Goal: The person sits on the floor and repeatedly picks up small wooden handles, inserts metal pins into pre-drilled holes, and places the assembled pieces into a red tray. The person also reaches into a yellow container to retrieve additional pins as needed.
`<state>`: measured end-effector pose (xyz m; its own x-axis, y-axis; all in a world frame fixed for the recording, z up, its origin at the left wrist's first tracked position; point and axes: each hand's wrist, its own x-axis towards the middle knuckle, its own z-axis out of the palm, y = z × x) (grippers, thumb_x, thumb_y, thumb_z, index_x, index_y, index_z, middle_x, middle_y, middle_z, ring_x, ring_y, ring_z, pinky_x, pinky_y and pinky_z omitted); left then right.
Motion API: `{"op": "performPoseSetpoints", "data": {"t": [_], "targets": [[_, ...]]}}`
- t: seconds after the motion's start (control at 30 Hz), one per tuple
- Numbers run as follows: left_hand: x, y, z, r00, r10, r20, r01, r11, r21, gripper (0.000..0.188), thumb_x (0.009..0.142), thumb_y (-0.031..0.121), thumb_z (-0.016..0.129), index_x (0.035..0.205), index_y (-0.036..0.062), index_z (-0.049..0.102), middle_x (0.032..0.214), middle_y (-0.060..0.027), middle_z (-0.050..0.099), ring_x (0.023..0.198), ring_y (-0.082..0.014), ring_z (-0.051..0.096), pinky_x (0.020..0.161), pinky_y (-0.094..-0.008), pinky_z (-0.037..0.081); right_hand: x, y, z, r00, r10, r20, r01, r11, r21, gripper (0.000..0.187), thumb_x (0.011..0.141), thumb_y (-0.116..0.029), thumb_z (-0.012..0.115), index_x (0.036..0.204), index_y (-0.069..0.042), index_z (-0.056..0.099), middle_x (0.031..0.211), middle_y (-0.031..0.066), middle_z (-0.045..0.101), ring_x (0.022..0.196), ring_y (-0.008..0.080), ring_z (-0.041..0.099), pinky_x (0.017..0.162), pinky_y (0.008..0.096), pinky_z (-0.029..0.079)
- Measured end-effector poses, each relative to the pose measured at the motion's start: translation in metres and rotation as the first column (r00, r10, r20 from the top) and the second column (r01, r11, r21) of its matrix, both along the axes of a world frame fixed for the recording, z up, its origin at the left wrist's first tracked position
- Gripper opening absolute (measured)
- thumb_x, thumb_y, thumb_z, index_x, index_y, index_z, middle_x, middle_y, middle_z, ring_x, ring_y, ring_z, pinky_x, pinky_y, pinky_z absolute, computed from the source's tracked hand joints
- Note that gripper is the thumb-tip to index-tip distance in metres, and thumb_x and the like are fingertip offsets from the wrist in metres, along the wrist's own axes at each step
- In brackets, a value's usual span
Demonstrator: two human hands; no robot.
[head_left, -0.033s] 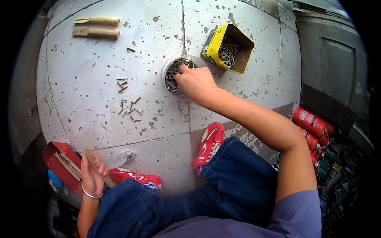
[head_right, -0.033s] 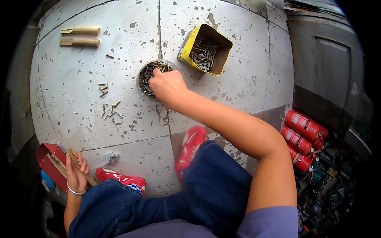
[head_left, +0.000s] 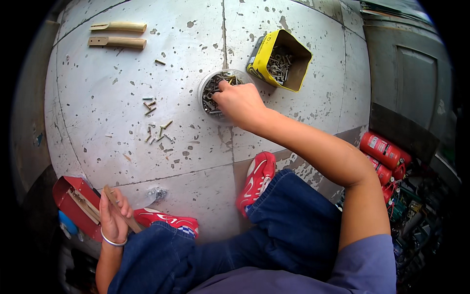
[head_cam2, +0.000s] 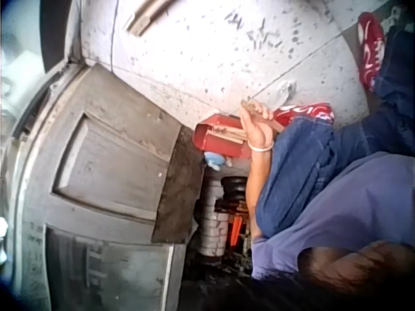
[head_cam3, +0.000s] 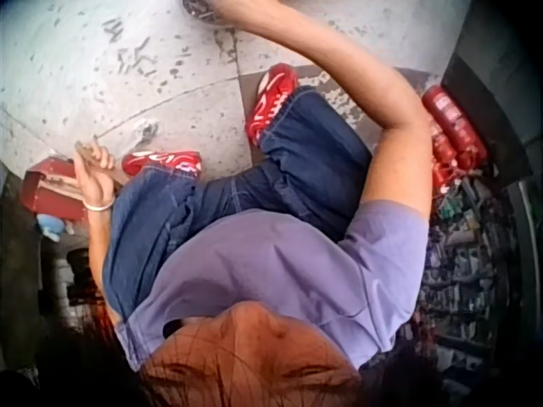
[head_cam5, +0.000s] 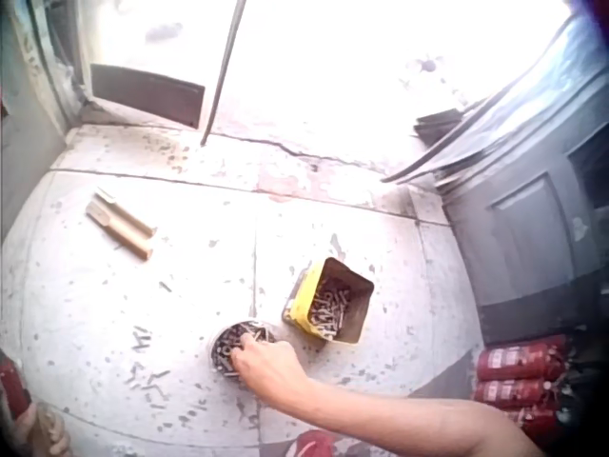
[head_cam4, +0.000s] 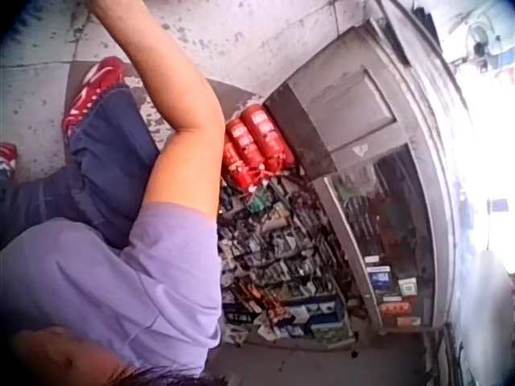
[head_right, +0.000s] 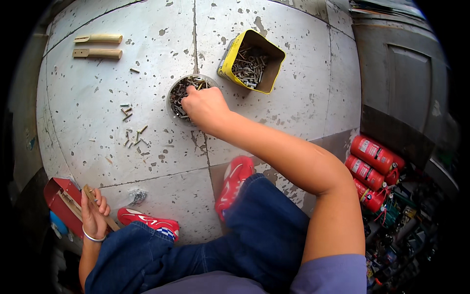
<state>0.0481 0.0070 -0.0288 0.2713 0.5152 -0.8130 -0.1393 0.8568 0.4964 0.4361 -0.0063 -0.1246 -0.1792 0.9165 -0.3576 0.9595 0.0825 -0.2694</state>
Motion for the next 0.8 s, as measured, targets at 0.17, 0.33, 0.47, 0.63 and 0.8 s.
{"op": "performPoseSetpoints", "data": {"t": [0.17, 0.33, 0.47, 0.63, 0.8], "targets": [[-0.003, -0.001, 0.000, 1.000, 0.007, 0.022, -0.007, 1.000, -0.018, 0.029, 0.099, 0.040, 0.039, 0.096, 0.0124, 0.045, 0.075, 0.0012, 0.039, 0.060, -0.0078, 0.041, 0.054, -0.0226, 0.036, -0.001, 0.002, -0.003, 0.998, -0.053, -0.038, 0.052, 0.998, -0.029, 0.008, 0.072, -0.013, 0.059, 0.076, -0.008, 0.063, 0.081, 0.0091, 0.059, 0.065, 0.0288, 0.063, 0.054, 0.0412, 0.049], [-0.003, -0.004, -0.001, 1.000, 0.012, -0.020, -0.012, 1.000, -0.009, 0.035, 0.099, 0.043, 0.038, 0.098, 0.0086, 0.045, 0.074, 0.0015, 0.035, 0.057, -0.0070, 0.036, 0.052, -0.0206, 0.033, -0.003, 0.003, 0.001, 0.998, -0.048, -0.046, 0.044, 0.996, -0.082, 0.009, 0.068, -0.011, 0.061, 0.075, -0.007, 0.065, 0.082, 0.0095, 0.061, 0.067, 0.0283, 0.063, 0.056, 0.0398, 0.050], [0.000, -0.003, 0.001, 1.000, 0.006, -0.013, -0.006, 1.000, 0.013, 0.034, 0.099, 0.041, 0.038, 0.099, 0.0087, 0.045, 0.074, 0.0017, 0.035, 0.057, -0.0071, 0.036, 0.052, -0.0203, 0.033, -0.003, 0.007, 0.002, 0.999, -0.038, -0.016, 0.035, 0.990, -0.135, 0.010, 0.066, -0.012, 0.064, 0.074, -0.006, 0.067, 0.084, 0.0109, 0.064, 0.073, 0.0272, 0.066, 0.060, 0.0381, 0.052], [0.010, 0.008, 0.000, 0.999, -0.035, -0.007, 0.036, 0.997, 0.066, 0.036, 0.097, 0.042, 0.042, 0.103, 0.0068, 0.049, 0.076, 0.0003, 0.040, 0.060, -0.0088, 0.041, 0.057, -0.0240, 0.036, 0.006, 0.009, 0.037, 0.967, -0.156, -0.200, 0.151, 0.988, -0.044, 0.013, 0.067, -0.015, 0.059, 0.075, -0.005, 0.061, 0.080, 0.0119, 0.060, 0.068, 0.0328, 0.062, 0.061, 0.0426, 0.050], [0.041, 0.034, 0.015, 0.975, -0.214, 0.066, 0.201, 0.967, 0.158, 0.040, 0.095, 0.042, 0.046, 0.102, 0.0035, 0.052, 0.076, -0.0015, 0.044, 0.063, -0.0103, 0.045, 0.061, -0.0259, 0.039, 0.021, 0.013, 0.056, 0.951, -0.251, -0.182, 0.206, 0.950, -0.235, 0.011, 0.072, -0.012, 0.057, 0.079, -0.004, 0.060, 0.075, 0.0146, 0.064, 0.075, 0.0330, 0.063, 0.067, 0.0423, 0.049]]}}
